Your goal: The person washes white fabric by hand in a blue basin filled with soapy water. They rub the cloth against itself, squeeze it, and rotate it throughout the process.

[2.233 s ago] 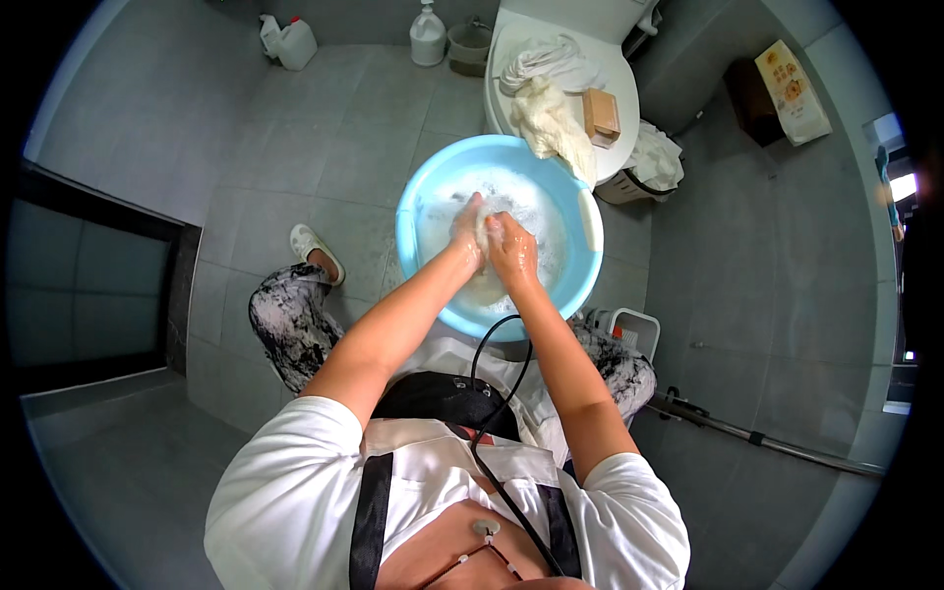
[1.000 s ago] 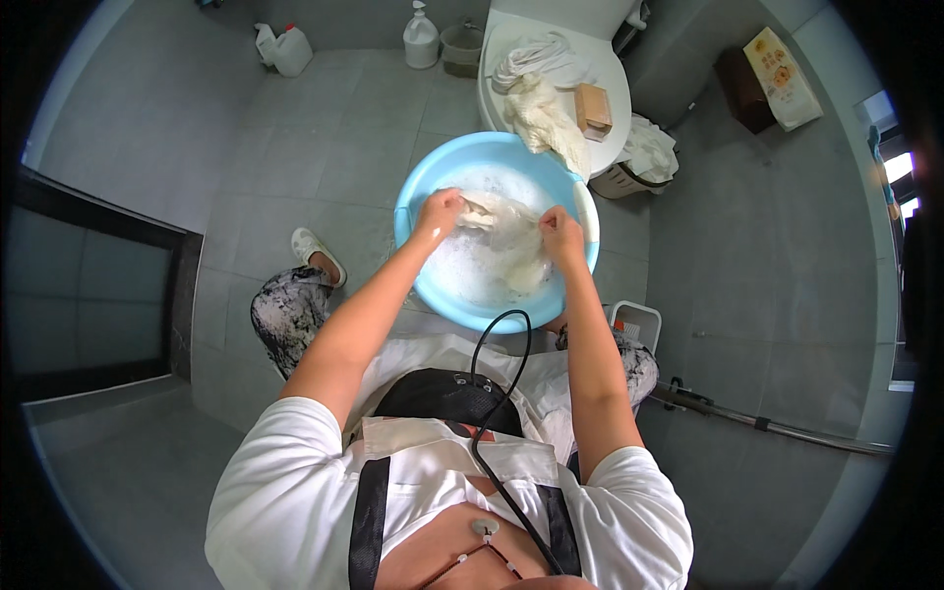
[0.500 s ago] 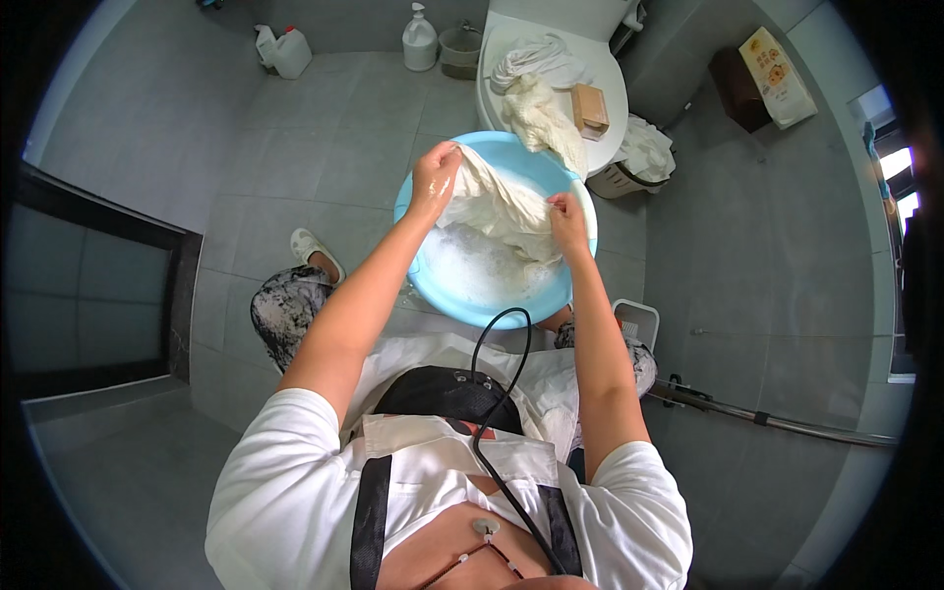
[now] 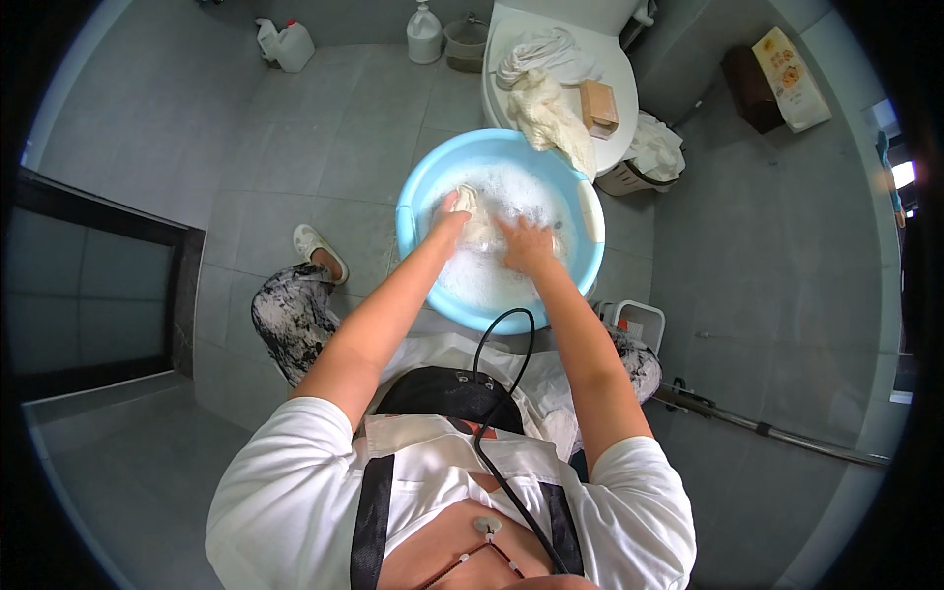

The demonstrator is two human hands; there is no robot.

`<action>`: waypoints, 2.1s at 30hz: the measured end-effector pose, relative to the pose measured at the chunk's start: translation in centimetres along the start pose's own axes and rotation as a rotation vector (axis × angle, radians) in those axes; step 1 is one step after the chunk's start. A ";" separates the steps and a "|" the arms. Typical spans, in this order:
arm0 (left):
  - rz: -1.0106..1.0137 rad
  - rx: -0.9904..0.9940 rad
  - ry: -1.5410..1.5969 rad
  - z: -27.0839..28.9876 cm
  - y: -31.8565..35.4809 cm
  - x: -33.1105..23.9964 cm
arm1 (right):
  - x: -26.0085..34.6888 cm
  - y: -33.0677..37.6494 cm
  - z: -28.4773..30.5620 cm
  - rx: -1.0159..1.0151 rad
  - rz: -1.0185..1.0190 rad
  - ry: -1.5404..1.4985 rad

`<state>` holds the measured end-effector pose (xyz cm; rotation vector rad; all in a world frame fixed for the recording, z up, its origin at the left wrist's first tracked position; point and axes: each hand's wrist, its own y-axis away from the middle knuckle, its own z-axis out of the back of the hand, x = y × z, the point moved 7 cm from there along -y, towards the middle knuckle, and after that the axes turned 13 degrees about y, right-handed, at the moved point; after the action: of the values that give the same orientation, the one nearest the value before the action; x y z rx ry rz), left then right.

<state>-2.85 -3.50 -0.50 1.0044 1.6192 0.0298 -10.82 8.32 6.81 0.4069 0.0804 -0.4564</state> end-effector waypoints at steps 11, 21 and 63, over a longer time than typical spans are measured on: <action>0.360 -0.069 0.338 -0.1 0.2 3.6 | -2.0 -4.0 -4.0 -0.174 -0.192 -0.452; 0.312 0.154 0.851 -5.6 2.7 -1.6 | -0.3 4.3 7.3 -0.409 0.268 -1.259; 0.250 -0.114 0.248 0.8 -1.4 4.6 | -1.4 -1.8 -3.9 0.028 -0.146 -0.239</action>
<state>-2.81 -1.98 -5.19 1.1430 1.6832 0.4262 -12.82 8.96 2.80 0.3723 -0.1287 -0.6480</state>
